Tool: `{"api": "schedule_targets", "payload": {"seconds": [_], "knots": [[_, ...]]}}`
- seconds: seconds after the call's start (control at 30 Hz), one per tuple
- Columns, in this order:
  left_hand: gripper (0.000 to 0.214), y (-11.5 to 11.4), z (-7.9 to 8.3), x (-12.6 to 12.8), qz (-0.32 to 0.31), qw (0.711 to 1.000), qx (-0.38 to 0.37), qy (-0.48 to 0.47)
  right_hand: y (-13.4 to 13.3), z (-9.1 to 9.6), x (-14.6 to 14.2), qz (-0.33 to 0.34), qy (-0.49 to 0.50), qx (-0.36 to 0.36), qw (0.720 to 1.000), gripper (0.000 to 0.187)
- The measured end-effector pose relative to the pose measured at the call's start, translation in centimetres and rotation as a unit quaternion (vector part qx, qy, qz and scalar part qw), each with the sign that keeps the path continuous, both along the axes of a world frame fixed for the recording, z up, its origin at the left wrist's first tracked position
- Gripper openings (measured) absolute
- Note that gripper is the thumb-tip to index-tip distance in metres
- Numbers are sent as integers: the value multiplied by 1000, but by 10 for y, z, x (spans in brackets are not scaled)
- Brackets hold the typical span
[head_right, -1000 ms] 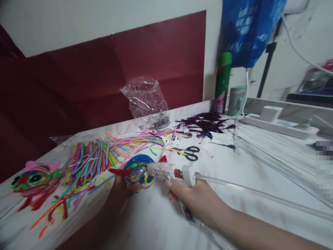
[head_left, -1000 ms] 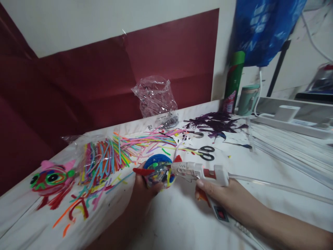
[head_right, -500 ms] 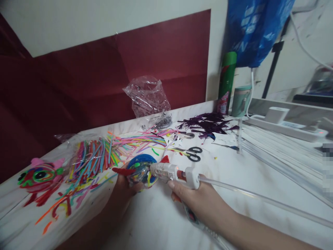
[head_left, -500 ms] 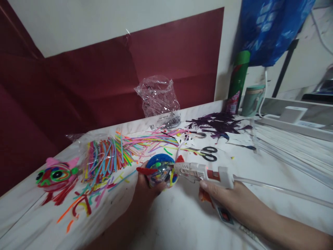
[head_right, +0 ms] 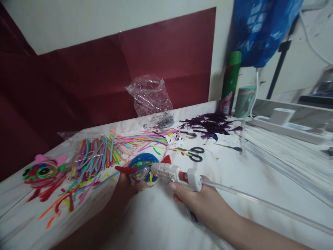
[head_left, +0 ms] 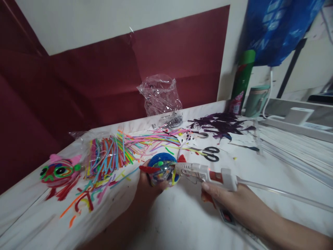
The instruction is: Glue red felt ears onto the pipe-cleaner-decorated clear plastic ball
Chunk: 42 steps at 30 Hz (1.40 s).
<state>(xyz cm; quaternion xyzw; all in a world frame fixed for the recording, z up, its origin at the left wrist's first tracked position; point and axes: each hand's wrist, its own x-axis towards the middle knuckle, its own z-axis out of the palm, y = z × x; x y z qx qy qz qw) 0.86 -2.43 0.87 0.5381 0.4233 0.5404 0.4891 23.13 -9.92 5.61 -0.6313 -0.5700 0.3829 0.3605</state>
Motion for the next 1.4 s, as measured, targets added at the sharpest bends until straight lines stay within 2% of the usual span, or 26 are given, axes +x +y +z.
{"api": "schedule_targets", "payload": {"seconds": [0.3,0.47,0.6,0.73,0.9,1.07,1.2,1.4], "knots": [[80,1,1,0,3,1000,0,-7,1,-2,1,-11,29,-7,999,37],[81,-1,1,0,-4,1000,-20,-17,3,0,4,-9,26,-22,999,42],[84,0,-3,0,12,999,-25,-41,4,2,6,-7,19,-31,999,43],[84,2,-5,1,-5,997,-12,-71,5,3,6,-24,18,-33,999,42],[84,4,-4,-2,-21,997,-26,-71,4,3,5,12,43,-27,999,41],[78,2,2,-3,-29,998,-32,-53,7,6,9,-23,17,-63,998,45],[79,0,7,-1,-46,997,-24,-57,9,3,11,-21,29,-45,998,44],[80,-1,8,5,-38,997,-16,-70,10,-2,11,-1,52,-18,998,41]]}}
